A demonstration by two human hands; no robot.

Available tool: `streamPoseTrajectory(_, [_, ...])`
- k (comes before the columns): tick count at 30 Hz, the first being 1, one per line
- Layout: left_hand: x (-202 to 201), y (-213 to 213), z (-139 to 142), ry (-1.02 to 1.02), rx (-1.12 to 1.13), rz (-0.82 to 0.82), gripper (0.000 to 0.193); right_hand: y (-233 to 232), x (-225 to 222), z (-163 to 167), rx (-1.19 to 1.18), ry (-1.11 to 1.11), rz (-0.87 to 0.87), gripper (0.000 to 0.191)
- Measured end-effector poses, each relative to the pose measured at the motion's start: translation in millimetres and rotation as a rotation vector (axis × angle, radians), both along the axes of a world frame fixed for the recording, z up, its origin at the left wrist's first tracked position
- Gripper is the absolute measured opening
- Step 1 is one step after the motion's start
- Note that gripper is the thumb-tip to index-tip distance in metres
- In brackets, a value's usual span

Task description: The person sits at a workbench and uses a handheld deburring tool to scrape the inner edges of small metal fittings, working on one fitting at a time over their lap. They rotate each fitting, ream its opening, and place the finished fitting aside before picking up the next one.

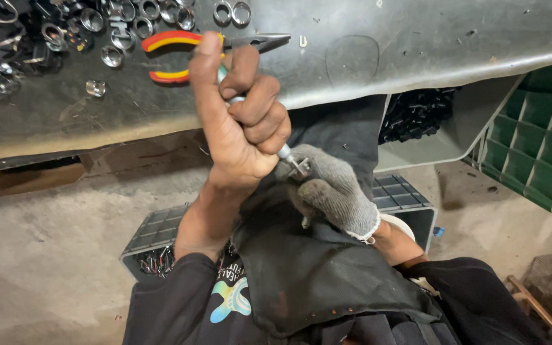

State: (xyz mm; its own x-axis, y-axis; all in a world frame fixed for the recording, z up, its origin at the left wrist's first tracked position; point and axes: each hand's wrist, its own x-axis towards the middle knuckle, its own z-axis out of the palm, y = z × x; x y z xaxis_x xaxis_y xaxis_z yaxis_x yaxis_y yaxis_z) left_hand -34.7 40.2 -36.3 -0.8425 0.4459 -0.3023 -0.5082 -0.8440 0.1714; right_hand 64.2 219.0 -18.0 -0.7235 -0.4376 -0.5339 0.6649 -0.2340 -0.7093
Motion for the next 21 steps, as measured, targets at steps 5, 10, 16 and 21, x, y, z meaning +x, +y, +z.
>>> streamPoseTrajectory(5, [8,8,-17,-0.128,0.246,0.022,0.045,0,8,-2,-0.043,0.181,-0.036,0.052])
streamPoseTrajectory(10, [15,11,-28,-0.207,0.299,0.057,0.042,-1,9,-1,-0.183,0.042,-0.082,0.064])
streamPoseTrajectory(16, [21,19,-33,-0.296,0.412,0.073,0.041,-1,10,3,-0.264,-0.153,-0.096,0.074])
streamPoseTrajectory(21, [31,19,-32,-0.278,0.288,0.189,0.041,1,9,6,-0.141,-0.152,-0.124,0.076])
